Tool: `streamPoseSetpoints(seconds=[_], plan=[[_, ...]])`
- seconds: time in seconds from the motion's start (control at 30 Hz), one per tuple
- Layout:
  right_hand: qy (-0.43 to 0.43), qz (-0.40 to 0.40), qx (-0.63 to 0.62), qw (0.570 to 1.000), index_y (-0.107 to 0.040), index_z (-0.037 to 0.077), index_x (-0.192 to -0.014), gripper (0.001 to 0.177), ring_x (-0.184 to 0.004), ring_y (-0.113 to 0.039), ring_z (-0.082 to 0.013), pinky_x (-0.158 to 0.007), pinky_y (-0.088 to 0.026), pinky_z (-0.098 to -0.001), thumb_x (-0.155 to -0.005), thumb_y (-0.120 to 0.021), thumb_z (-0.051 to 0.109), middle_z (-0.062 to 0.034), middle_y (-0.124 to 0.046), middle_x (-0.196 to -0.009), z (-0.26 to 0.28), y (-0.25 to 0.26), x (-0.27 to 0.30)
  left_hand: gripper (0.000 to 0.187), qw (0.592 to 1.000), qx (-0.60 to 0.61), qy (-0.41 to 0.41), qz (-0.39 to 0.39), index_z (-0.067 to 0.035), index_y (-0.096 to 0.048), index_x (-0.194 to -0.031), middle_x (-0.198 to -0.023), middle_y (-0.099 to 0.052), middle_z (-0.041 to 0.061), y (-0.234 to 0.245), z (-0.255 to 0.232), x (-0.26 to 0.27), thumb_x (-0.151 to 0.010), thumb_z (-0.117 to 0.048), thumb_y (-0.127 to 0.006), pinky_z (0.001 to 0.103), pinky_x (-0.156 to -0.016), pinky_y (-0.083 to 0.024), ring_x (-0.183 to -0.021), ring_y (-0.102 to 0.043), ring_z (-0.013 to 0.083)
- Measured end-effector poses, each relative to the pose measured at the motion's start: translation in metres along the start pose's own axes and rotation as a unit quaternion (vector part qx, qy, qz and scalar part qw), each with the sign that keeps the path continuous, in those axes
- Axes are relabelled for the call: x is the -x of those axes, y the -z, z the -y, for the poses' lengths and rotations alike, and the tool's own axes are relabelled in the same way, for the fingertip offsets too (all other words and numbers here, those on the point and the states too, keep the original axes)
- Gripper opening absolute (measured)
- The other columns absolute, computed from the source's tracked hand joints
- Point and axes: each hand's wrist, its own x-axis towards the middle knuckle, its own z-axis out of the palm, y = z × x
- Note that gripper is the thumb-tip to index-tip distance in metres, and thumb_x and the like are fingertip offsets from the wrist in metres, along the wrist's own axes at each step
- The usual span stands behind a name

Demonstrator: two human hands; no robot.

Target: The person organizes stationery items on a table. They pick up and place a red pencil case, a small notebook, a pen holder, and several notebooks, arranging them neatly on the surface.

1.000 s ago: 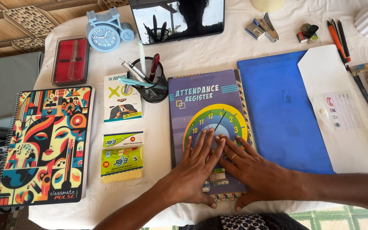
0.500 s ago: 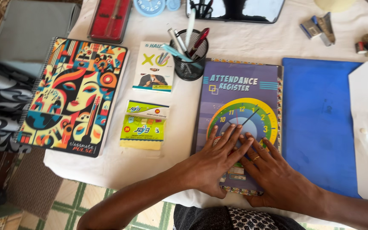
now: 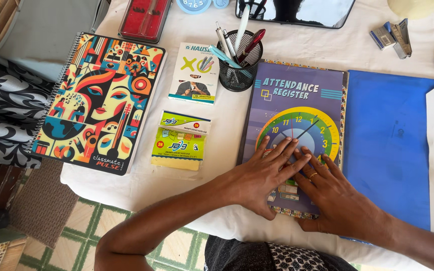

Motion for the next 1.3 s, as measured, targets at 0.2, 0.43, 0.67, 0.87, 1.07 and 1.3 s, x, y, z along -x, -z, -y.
streamPoseSetpoints(seconds=[0.2,0.43,0.67,0.87,1.07,1.3], plan=[[-0.016,0.003,0.001,1.000,-0.037,-0.002,-0.148,0.110,-0.153,-0.015,-0.0450,-0.118,-0.017,-0.0594,-0.063,-0.080,0.053,-0.0303,-0.024,-0.161,-0.013,0.002,-0.009,0.148,1.000,0.000,0.001,-0.009,-0.007,-0.007,-0.160,-0.164,-0.012,0.035,0.004,0.014,-0.010,-0.048,-0.056,-0.090,0.071,-0.121,0.000,-0.156,-0.005,0.0451],[-0.012,0.006,0.002,1.000,-0.036,-0.003,-0.150,0.113,-0.152,-0.016,-0.0450,-0.117,-0.015,-0.0573,-0.065,-0.079,0.058,-0.0304,-0.025,-0.161,-0.028,0.000,-0.014,0.145,1.000,0.011,-0.002,-0.026,-0.008,-0.005,-0.160,-0.164,-0.013,0.034,0.007,0.024,-0.017,-0.051,-0.056,-0.088,0.070,-0.122,0.000,-0.157,-0.004,0.0442],[-0.018,0.019,0.013,1.000,-0.036,-0.002,-0.150,0.111,-0.153,-0.016,-0.0450,-0.121,-0.015,-0.0587,-0.067,-0.078,0.060,-0.0319,-0.028,-0.158,-0.031,-0.002,-0.013,0.147,0.999,-0.006,-0.008,-0.037,-0.009,-0.003,-0.162,-0.166,-0.011,0.031,0.001,0.030,-0.017,-0.053,-0.060,-0.088,0.065,-0.125,0.001,-0.158,-0.002,0.0415],[0.051,0.055,-0.038,0.996,-0.044,0.008,-0.156,0.109,-0.151,-0.029,-0.0435,-0.115,-0.030,-0.0524,-0.072,-0.087,0.062,-0.0291,-0.033,-0.162,-0.045,0.037,-0.024,0.135,0.991,0.028,-0.025,-0.129,-0.003,-0.017,-0.158,-0.165,-0.015,0.030,0.023,0.037,-0.011,-0.059,-0.062,-0.088,0.062,-0.124,-0.009,-0.155,-0.011,0.0432],[-0.165,0.011,-0.269,0.949,-0.064,0.015,-0.137,0.067,-0.115,-0.072,-0.0199,-0.091,-0.060,-0.0380,-0.078,-0.082,0.040,-0.0058,-0.073,-0.129,-0.062,0.073,-0.078,0.047,0.836,0.042,0.053,-0.545,-0.011,-0.052,-0.149,-0.159,-0.049,0.009,0.050,0.053,0.005,-0.106,-0.008,-0.069,0.035,-0.124,-0.039,-0.146,-0.047,0.0232],[-0.101,-0.190,-0.309,0.926,-0.041,0.002,-0.154,0.090,-0.130,-0.061,-0.0285,-0.104,-0.056,-0.0411,-0.081,-0.086,0.029,-0.0210,-0.055,-0.148,-0.105,0.029,-0.176,0.093,0.726,0.323,0.200,-0.573,0.003,-0.017,-0.160,-0.162,-0.032,0.027,0.051,0.138,-0.012,-0.082,0.005,-0.066,0.042,-0.125,-0.028,-0.152,-0.035,0.0355]])
